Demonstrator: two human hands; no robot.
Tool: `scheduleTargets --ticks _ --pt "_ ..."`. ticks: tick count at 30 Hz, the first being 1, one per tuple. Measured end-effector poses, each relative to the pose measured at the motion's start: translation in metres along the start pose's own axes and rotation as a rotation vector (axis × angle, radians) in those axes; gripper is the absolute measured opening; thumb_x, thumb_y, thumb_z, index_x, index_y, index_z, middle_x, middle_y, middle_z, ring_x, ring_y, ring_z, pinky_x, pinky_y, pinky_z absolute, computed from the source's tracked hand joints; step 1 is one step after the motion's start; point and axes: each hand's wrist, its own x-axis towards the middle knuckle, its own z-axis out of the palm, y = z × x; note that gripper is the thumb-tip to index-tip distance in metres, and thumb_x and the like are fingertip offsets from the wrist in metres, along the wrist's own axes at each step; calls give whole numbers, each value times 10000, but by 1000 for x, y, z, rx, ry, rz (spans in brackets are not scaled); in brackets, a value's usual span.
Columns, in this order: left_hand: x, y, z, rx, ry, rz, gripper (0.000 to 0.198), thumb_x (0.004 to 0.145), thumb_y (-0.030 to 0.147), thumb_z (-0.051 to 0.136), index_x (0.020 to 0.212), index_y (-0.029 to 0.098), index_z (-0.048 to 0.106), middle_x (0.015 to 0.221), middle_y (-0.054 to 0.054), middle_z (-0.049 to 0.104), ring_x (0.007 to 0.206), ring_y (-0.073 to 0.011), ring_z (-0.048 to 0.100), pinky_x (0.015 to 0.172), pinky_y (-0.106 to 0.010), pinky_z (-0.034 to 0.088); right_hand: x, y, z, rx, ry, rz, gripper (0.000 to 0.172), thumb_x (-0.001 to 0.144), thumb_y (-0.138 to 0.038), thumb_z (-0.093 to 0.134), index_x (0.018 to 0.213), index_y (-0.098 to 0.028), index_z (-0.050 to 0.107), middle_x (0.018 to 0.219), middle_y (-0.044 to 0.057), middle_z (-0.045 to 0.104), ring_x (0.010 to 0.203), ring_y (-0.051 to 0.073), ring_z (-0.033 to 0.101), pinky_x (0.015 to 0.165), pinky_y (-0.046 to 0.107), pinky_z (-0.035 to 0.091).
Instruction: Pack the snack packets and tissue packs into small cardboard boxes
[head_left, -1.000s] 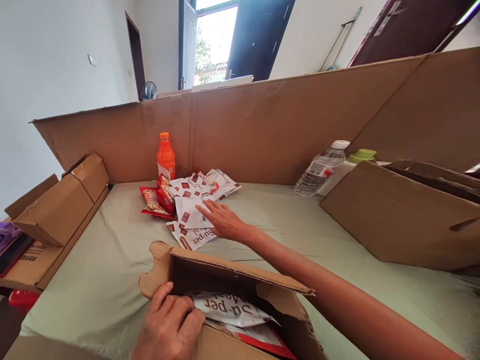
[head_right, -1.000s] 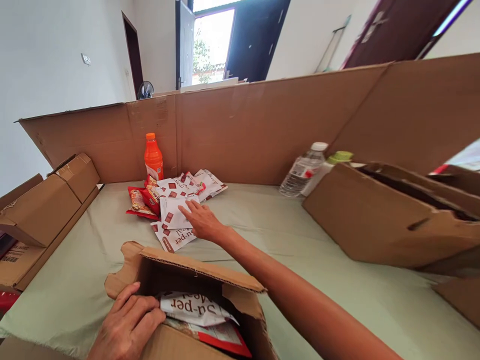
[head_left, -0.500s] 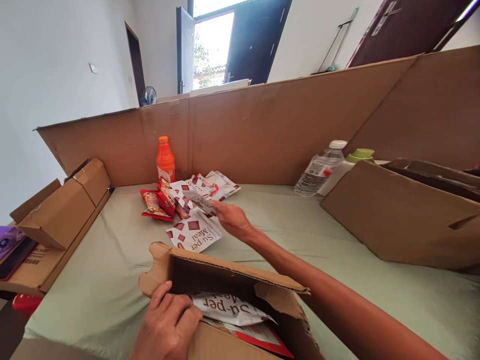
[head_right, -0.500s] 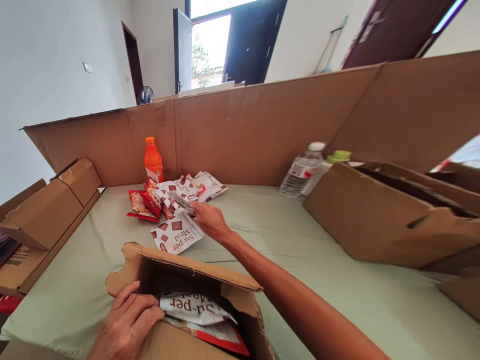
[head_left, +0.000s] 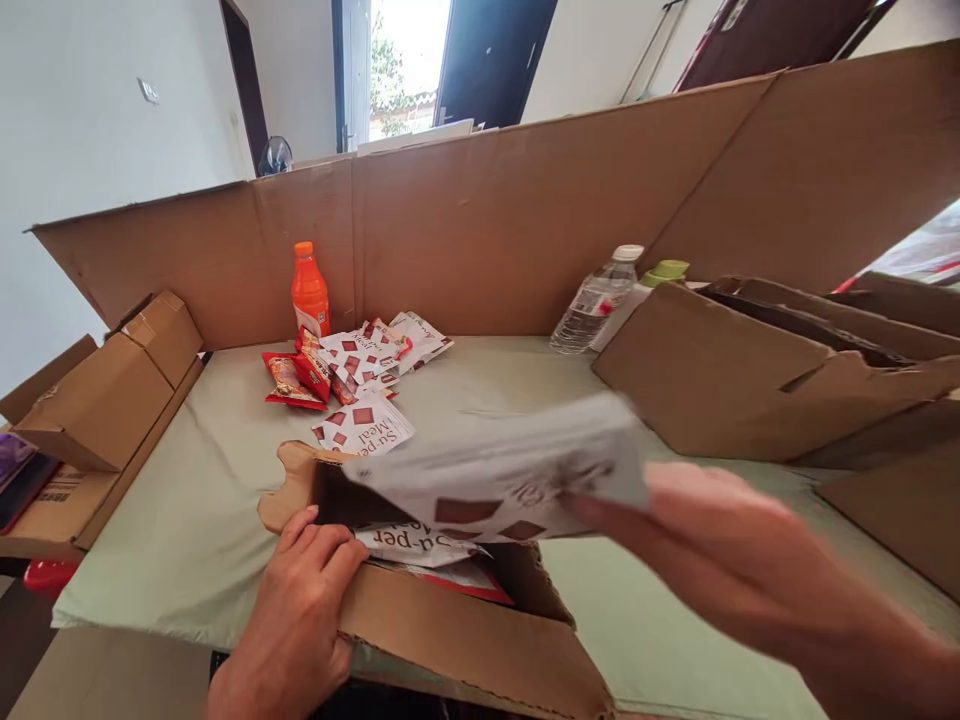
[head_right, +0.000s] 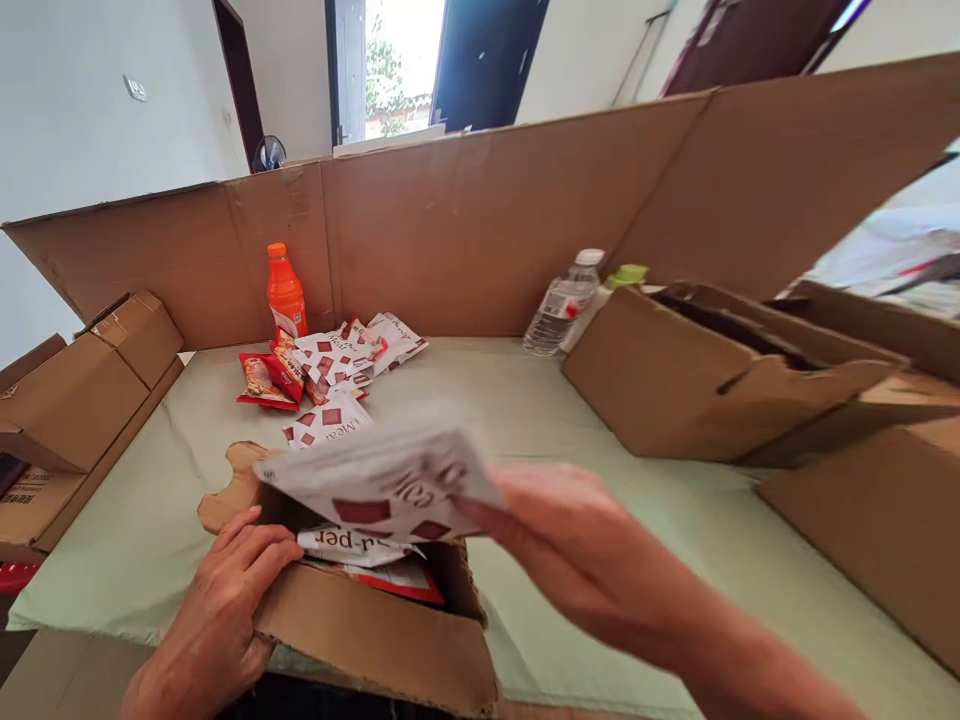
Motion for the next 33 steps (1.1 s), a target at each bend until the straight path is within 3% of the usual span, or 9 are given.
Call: scheduleTargets --ticks 3,5,11,17,21,24,27,30,33 --pt "-1 0 0 0 -8 -12 685 485 19 475 1142 182 581 1109 -96 676 1078 -294 661 1171 -679 378 -7 -12 17 -139 -76 -340 376 983 -53 385 1142 -238 672 936 31 800 783 165 749 695 271 596" --pt "-1 -1 0 19 -6 -9 689 491 21 481 1154 174 591 1114 -107 678 1092 -307 657 1170 -678 382 -9 -16 37 -275 -122 -388 371 979 -23 374 1203 -167 632 1037 82 794 873 183 754 771 302 591" --pt "-6 3 1 64 -4 -64 720 493 -14 493 1173 185 618 1281 -152 626 1275 -378 564 1104 -662 459 -7 -10 88 -430 -483 -216 337 875 -12 483 1107 -133 696 943 117 767 777 251 727 669 351 567" --pt "-11 3 -1 26 -11 -103 603 521 -4 528 1084 177 643 1662 -208 246 1301 -384 550 1032 -611 510 7 -2 91 -104 -794 -30 393 909 -141 571 1282 -197 679 1184 113 754 1026 254 731 855 339 572" --pt "-8 -2 2 0 -82 -28 721 461 49 509 1164 176 609 1350 -159 634 1193 -346 623 1133 -660 402 10 -13 69 23 -648 -109 329 933 -105 512 1165 -198 726 1136 85 775 1010 211 739 867 300 577" --pt "-6 -6 7 -35 -69 -8 711 452 78 505 1150 182 592 1178 -105 701 1091 -313 660 1133 -645 402 18 -11 45 105 -244 -126 300 999 -152 473 1118 -224 738 1004 45 803 890 162 759 814 250 589" --pt "-7 -11 15 -25 20 34 709 439 108 513 1142 183 569 1157 -118 698 1030 -315 671 1084 -641 437 37 20 42 86 42 80 252 1019 -266 503 1084 -228 743 875 32 802 780 165 758 766 268 604" --pt "-9 -18 28 -15 116 92 716 452 143 531 1166 190 551 1126 -127 703 984 -309 675 1040 -607 473 57 80 75 24 -43 215 303 1003 -306 486 1095 -190 750 937 72 804 829 209 759 771 341 617" --pt "-11 -26 45 -11 242 137 613 542 193 548 1155 197 559 1063 -110 717 914 -281 679 1000 -547 501 66 134 127 -214 -285 163 451 858 -141 572 1293 -168 686 1307 143 709 1175 289 679 964 458 565"
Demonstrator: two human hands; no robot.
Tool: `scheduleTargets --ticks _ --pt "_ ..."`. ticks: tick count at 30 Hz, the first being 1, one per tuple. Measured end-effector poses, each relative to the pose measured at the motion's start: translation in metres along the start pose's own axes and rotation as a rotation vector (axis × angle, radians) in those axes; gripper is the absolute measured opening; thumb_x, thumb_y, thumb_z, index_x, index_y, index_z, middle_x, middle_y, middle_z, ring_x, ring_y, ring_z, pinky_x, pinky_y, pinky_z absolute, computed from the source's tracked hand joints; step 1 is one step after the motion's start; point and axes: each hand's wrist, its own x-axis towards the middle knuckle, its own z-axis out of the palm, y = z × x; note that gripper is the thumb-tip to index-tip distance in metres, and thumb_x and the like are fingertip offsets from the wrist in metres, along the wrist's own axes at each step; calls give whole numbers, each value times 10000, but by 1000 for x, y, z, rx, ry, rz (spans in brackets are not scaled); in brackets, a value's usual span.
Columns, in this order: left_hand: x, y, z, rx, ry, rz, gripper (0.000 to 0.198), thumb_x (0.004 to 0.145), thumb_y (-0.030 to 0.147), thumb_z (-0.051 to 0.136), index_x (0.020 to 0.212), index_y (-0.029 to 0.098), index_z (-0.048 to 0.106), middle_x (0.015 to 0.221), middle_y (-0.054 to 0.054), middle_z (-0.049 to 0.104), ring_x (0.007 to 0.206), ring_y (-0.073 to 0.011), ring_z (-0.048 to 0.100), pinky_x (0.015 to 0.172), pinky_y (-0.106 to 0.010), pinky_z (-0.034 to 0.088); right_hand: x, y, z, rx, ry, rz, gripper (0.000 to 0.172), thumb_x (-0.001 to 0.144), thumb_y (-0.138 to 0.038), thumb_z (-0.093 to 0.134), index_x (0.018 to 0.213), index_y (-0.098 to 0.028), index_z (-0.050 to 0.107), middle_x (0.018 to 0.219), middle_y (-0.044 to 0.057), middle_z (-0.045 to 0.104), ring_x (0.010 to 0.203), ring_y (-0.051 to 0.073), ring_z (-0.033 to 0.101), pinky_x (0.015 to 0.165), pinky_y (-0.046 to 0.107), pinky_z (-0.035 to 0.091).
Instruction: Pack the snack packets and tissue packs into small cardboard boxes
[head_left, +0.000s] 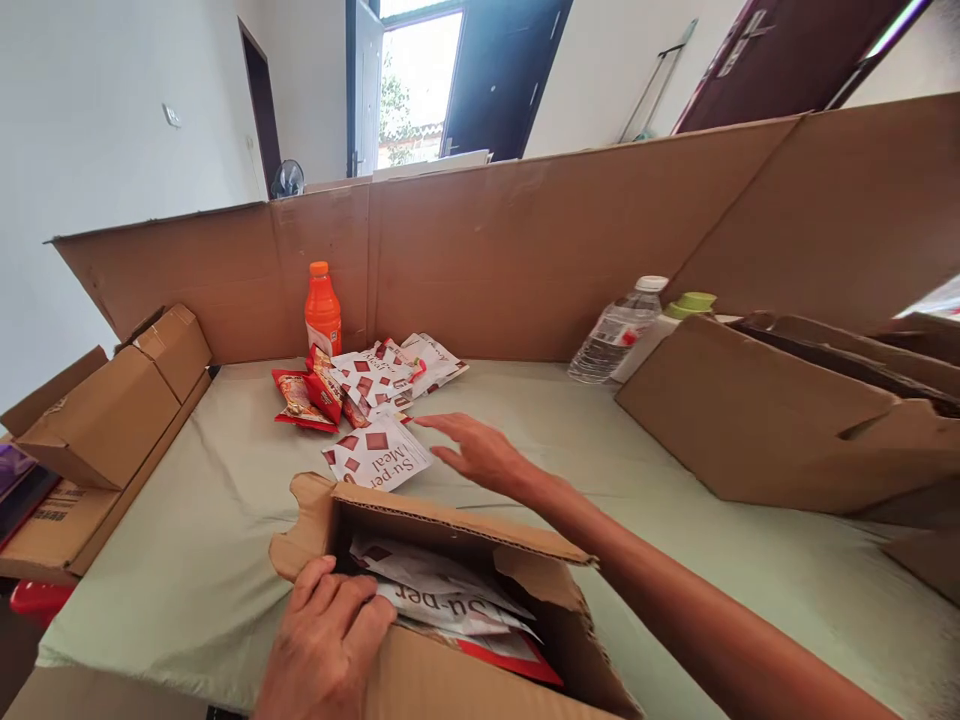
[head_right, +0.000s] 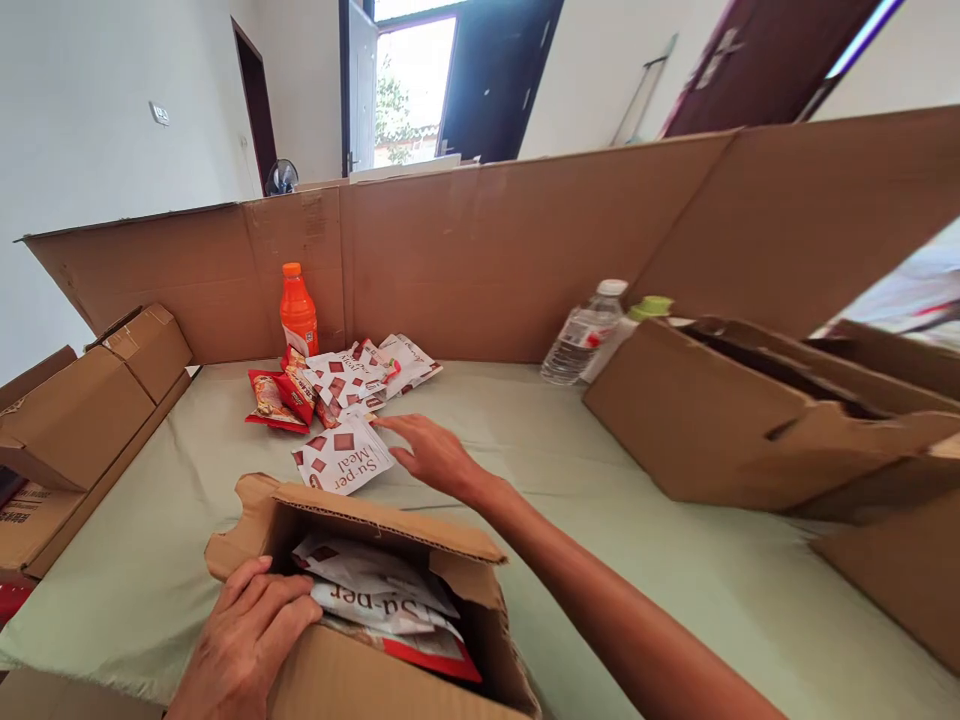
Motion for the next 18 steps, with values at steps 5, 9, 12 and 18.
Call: scheduleTargets --ticks 5,9,12,18 --pt "-9 -6 18 54 119 -40 380 798 89 458 1118 230 605 990 -59 722 888 -200 677 1049 -439 468 18 10 65 -301 -246 -176 796 755 38 528 1523 -169 490 1588 230 422 1457 365 417 1096 553 420" --pt "-9 -7 12 64 28 -54 346 862 110 463 1148 225 619 1033 -68 724 915 -207 674 1068 -445 461 16 1 74 -306 -339 -250 847 753 -36 606 1566 -191 423 1591 255 393 1434 390 428 1089 565 403" --pt "-7 -9 10 41 -15 -47 335 888 127 464 1170 224 616 1057 -71 727 945 -209 680 1081 -442 455 13 2 76 -333 -311 -291 837 771 -54 617 1567 -222 420 1597 240 389 1439 398 414 1109 588 367" --pt "-7 -11 17 56 87 -30 315 875 144 433 1105 219 634 979 -80 731 868 -217 679 1030 -458 490 17 0 87 -390 -201 -327 643 892 -29 490 1509 -210 498 1556 203 473 1414 337 464 1123 542 372"
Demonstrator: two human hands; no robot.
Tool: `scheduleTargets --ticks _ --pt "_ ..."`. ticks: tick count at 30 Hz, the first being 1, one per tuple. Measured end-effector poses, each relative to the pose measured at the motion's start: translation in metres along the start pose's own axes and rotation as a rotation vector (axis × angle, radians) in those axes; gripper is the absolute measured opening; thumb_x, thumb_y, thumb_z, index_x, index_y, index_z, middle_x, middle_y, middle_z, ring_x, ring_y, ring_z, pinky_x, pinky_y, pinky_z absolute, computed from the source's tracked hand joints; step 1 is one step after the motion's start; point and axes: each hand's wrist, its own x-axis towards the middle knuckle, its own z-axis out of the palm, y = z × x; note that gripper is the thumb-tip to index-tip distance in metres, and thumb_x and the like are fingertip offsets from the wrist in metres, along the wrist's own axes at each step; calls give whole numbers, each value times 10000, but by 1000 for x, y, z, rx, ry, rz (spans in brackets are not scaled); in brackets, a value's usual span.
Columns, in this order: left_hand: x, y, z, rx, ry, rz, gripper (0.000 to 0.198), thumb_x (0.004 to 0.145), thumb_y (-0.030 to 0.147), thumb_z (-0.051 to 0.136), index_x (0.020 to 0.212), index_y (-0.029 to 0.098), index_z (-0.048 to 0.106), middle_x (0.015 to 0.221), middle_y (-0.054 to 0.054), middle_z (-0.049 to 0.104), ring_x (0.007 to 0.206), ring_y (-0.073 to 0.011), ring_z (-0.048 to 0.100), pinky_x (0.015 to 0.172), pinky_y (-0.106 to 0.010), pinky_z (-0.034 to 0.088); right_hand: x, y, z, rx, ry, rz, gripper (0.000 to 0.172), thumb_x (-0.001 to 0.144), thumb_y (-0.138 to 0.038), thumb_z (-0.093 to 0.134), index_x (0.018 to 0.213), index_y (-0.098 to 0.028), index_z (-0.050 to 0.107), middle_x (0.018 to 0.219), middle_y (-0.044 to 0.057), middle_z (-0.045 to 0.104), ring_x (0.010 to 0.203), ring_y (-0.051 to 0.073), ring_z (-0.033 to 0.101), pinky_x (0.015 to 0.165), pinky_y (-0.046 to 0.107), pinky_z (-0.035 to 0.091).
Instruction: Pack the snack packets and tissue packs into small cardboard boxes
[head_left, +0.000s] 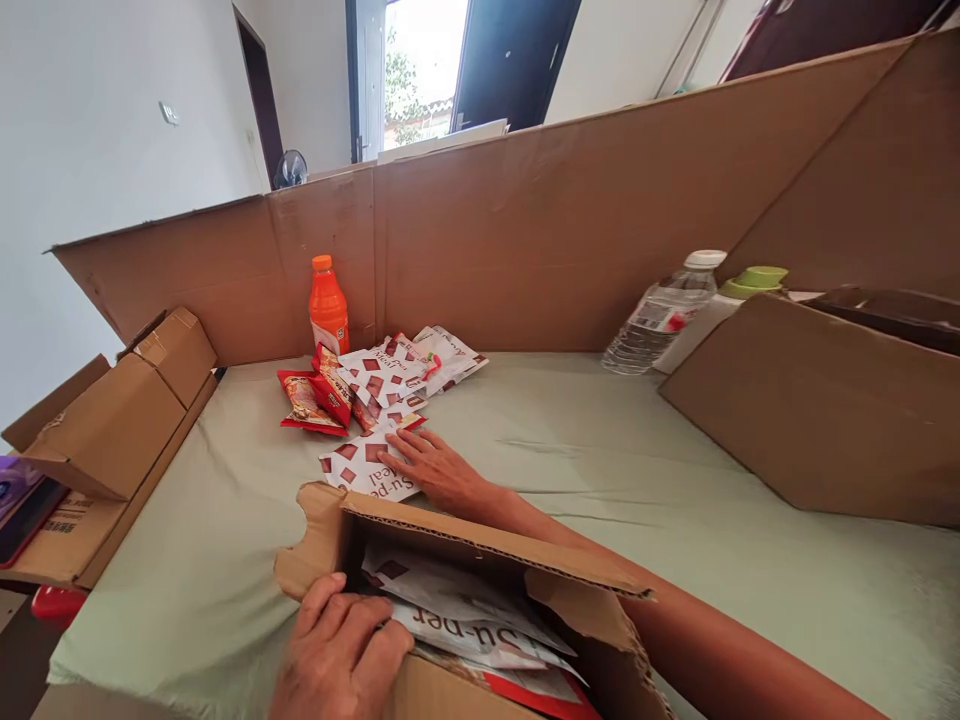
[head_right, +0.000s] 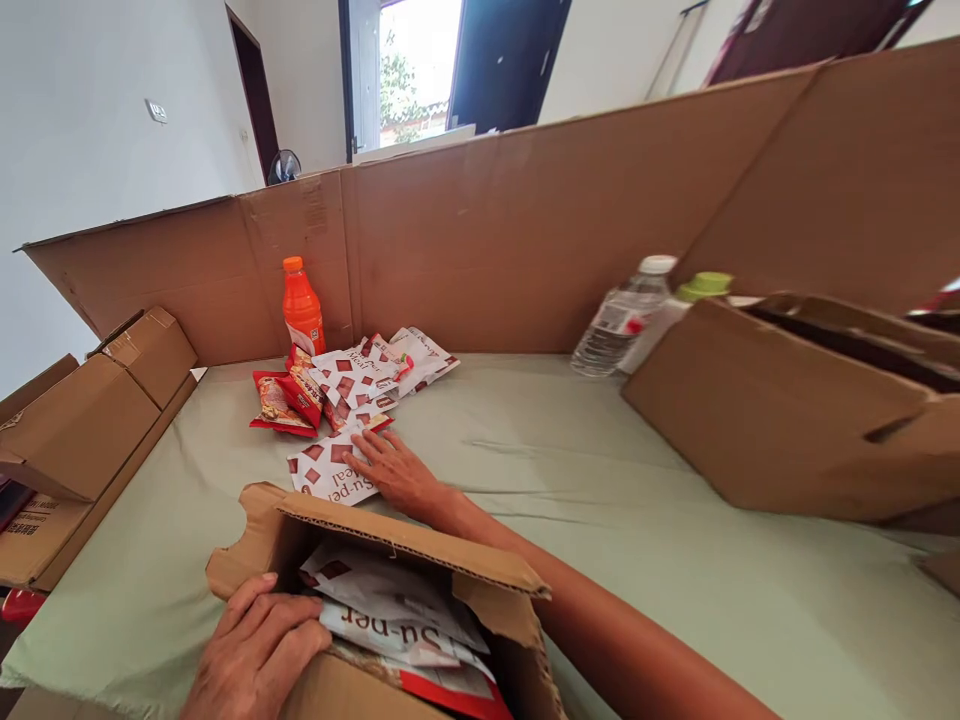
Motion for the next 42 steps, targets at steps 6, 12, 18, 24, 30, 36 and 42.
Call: scheduleTargets --ticks 6,12,18,24,30,36,42 --pt "-1 3 -6 19 -117 -24 387 849 45 426 1134 228 614 1049 -63 739 952 -190 693 1099 -424 455 11 -9 -14 176 -57 11 632 886 -51 486 1498 -204 524 1551 203 483 1377 331 514 1017 484 480" --pt "-2 0 3 -47 38 -35 414 766 111 462 1130 246 608 998 -64 730 891 -214 688 1052 -446 473 -11 13 -62 568 215 225 446 1025 -287 345 1290 -223 698 1241 101 742 1109 253 699 946 411 551" --pt "22 16 -30 -101 -187 -40 728 470 129 529 1194 207 542 1111 -96 704 992 -292 673 1077 -586 444 -81 16 -137 779 495 503 478 995 -549 425 774 -225 698 657 10 691 536 181 616 537 317 546" --pt "37 29 -52 -84 -316 -120 716 489 26 499 1177 222 532 1154 -78 693 1092 -290 650 1136 -607 390 -147 -27 -186 564 706 579 436 1014 -499 492 699 -287 706 588 -2 660 474 178 572 428 310 455" --pt "37 33 -54 -113 -360 -175 617 607 19 523 1187 227 546 1166 -60 679 1108 -275 626 1164 -597 355 -146 -76 -188 425 625 173 274 1019 -201 477 1156 -279 700 1035 26 805 867 182 774 786 273 615" --pt "36 36 -55 -107 -347 -186 499 681 32 559 1141 224 566 1128 -51 683 1082 -266 629 1166 -579 359 -136 -79 -204 472 439 36 221 1036 -336 505 1009 -272 714 901 9 801 736 155 759 647 222 602" --pt "33 32 -51 -83 -330 -162 551 607 35 541 1127 212 581 1116 -72 699 1073 -287 648 1159 -602 377 -163 -78 -215 566 450 -10 211 1026 -332 509 1000 -352 717 807 -30 796 642 156 747 549 202 584"
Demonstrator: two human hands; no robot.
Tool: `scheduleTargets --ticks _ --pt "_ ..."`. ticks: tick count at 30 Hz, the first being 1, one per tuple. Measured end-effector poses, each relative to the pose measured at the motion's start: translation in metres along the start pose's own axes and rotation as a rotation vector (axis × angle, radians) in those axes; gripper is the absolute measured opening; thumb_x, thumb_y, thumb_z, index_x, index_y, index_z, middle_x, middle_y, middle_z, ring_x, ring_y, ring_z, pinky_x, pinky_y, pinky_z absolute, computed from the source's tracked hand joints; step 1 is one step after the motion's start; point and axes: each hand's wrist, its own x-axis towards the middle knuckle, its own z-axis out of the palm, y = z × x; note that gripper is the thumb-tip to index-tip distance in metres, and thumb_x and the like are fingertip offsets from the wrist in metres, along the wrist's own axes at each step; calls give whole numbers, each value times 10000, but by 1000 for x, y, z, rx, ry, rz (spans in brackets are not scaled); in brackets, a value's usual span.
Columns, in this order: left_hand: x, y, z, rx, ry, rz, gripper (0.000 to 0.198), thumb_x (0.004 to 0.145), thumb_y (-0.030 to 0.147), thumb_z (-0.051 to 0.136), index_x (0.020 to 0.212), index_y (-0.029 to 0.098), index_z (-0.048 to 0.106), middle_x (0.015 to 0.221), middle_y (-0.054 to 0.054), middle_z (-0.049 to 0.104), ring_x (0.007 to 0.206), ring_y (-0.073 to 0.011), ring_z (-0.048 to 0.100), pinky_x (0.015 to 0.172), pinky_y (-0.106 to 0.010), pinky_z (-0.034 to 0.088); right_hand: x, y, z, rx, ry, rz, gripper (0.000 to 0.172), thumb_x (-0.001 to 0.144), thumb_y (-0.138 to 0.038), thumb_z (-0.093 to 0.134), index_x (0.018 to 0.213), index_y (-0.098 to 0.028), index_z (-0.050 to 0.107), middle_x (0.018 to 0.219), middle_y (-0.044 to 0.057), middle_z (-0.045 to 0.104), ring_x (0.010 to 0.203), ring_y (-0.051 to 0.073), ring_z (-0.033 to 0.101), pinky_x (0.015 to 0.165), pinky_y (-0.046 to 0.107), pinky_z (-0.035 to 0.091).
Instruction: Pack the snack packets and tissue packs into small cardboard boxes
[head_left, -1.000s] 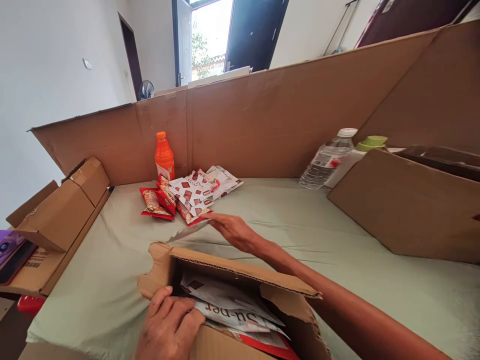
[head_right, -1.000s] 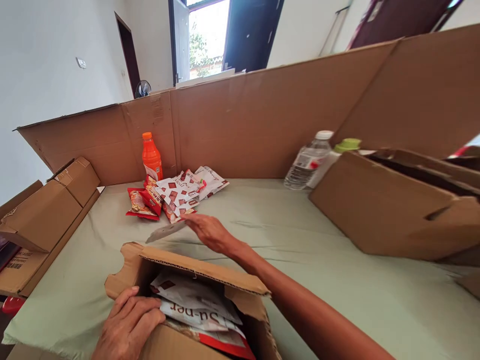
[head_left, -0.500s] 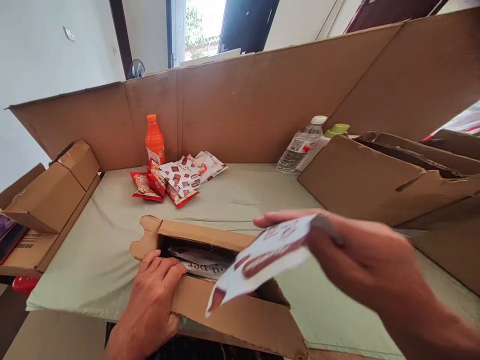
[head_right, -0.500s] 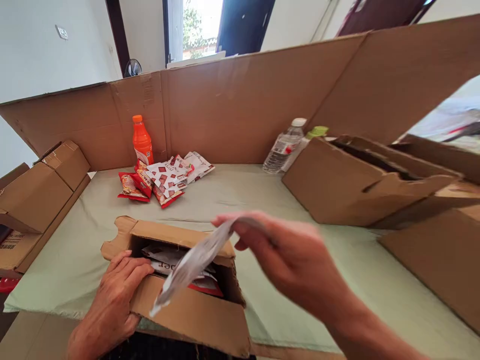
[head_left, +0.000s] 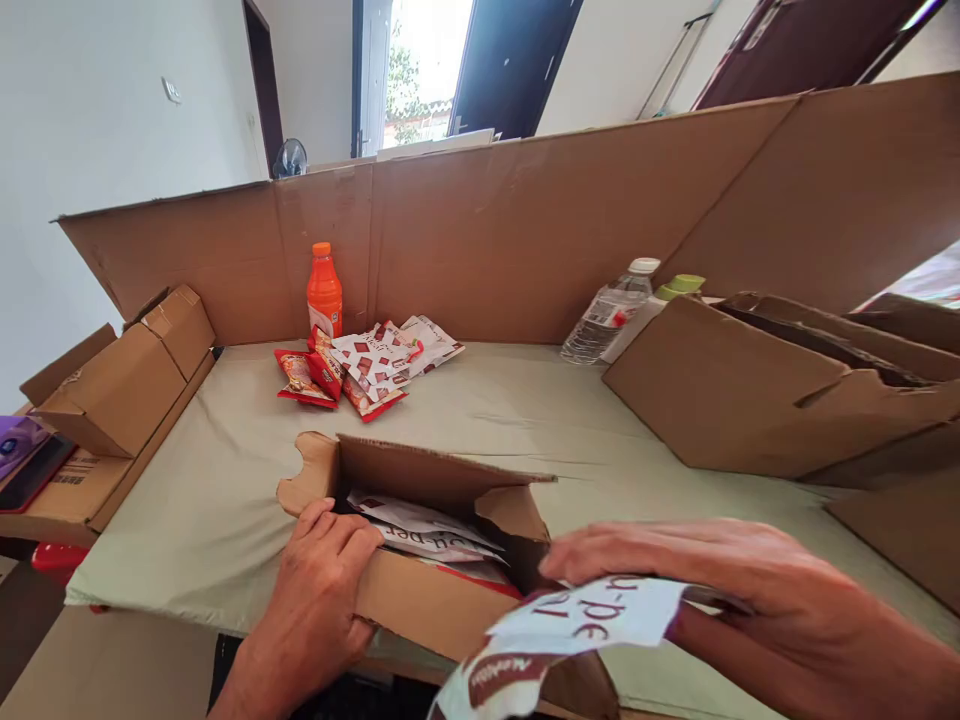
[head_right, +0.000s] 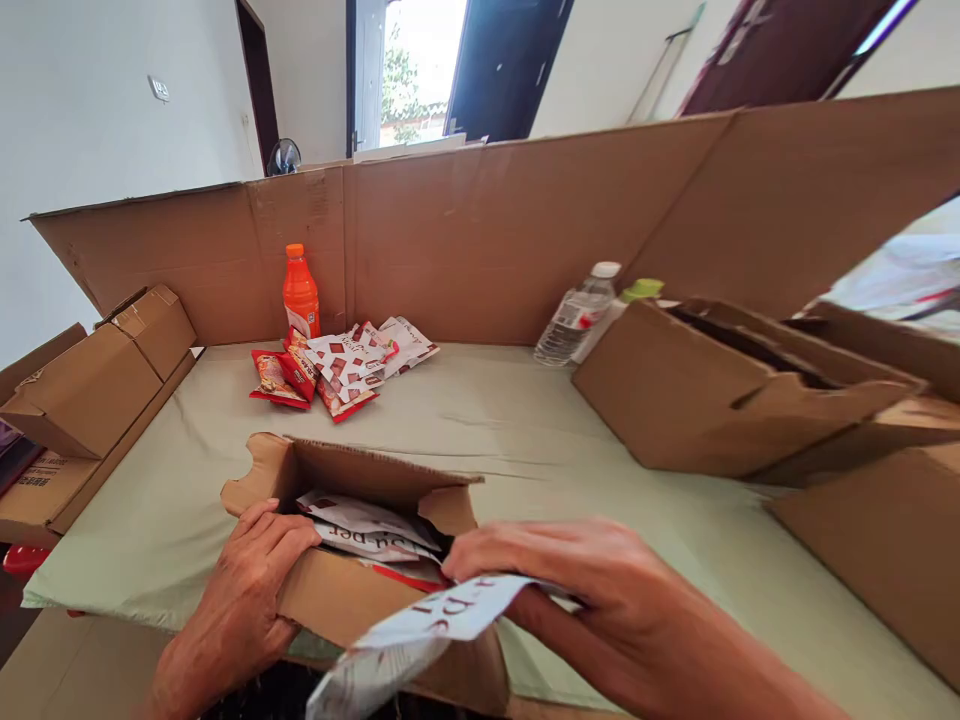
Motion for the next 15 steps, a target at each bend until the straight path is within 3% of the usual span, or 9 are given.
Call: scheduleTargets --ticks 6,9,12,14,15 --pt "2 -3 3 1 33 39 631 525 29 514 1133 181 588 1085 -84 695 1064 -298 657 1151 -609 386 -1 18 12 -134 105 327 359 1001 -438 523 723 -278 685 486 -49 601 382 150 555 372 250 456" --pt "1 -3 3 23 16 33 663 502 38 507 1146 165 595 1099 -95 692 1066 -302 655 1165 -605 380 2 27 24 -331 263 260 312 1015 -362 513 767 -256 672 542 -53 631 406 131 553 421 244 453" --pt "0 -2 5 27 15 29 688 488 42 507 1160 161 594 1107 -96 691 1068 -302 651 1172 -603 380 2 29 42 -514 379 102 217 1013 -238 520 875 -230 687 749 -4 757 597 150 692 596 235 526" --pt "0 -1 5 35 20 27 688 484 37 506 1155 163 597 1103 -95 692 1064 -302 652 1169 -600 384 2 28 57 -577 314 45 246 1003 -147 473 937 -210 701 885 42 791 751 170 744 682 237 536" --pt "0 -2 5 40 22 27 684 487 33 506 1152 163 598 1103 -97 692 1066 -304 652 1166 -600 387 4 28 65 -601 211 62 285 984 -99 448 930 -204 707 886 53 790 756 174 746 665 241 525"
